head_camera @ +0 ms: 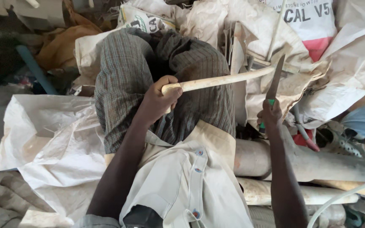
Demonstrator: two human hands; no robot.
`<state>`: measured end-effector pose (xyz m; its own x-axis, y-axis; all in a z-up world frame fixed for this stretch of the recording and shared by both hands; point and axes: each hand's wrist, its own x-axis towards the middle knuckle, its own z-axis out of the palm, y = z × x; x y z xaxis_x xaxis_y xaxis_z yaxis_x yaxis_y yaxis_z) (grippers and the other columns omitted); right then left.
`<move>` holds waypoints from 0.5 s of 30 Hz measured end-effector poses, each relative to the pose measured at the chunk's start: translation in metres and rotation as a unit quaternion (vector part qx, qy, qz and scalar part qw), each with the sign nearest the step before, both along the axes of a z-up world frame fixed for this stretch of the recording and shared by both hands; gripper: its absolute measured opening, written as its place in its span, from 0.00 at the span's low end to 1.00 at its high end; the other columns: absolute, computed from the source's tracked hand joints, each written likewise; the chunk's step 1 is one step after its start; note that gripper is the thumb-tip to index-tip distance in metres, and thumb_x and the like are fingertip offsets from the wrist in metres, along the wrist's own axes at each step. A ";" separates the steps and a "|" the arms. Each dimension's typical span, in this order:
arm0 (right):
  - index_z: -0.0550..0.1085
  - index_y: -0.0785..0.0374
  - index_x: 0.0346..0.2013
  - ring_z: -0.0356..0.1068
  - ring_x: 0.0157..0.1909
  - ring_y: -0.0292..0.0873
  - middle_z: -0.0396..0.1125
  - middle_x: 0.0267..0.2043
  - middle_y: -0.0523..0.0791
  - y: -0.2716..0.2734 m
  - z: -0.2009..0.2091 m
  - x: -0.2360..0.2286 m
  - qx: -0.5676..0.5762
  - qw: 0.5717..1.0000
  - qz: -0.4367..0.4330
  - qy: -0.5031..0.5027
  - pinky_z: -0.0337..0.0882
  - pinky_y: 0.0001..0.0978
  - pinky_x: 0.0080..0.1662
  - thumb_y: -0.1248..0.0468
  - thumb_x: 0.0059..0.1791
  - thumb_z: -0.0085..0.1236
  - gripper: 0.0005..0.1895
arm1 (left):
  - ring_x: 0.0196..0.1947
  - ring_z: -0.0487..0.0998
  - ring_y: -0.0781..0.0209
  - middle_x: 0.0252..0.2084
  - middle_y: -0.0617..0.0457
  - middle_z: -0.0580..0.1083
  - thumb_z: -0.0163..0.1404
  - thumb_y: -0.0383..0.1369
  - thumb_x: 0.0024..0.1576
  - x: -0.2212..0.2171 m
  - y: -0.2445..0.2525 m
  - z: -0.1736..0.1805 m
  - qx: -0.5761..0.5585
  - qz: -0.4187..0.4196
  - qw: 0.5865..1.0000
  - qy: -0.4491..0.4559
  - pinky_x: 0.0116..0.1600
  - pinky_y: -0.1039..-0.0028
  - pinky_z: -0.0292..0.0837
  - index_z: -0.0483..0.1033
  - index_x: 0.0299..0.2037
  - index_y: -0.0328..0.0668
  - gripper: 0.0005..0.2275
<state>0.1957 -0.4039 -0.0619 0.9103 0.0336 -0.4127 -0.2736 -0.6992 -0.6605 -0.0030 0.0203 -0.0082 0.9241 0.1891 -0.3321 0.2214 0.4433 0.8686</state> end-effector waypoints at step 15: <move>0.66 0.53 0.46 0.63 0.21 0.41 0.65 0.27 0.48 -0.008 0.000 0.004 0.004 0.996 -0.078 0.037 0.63 0.37 0.21 0.51 0.58 0.49 0.11 | 0.23 0.71 0.73 0.25 0.59 0.70 0.54 0.34 0.62 0.000 -0.001 0.004 0.031 -0.006 0.999 0.016 0.27 0.79 0.66 0.74 0.47 0.39 0.09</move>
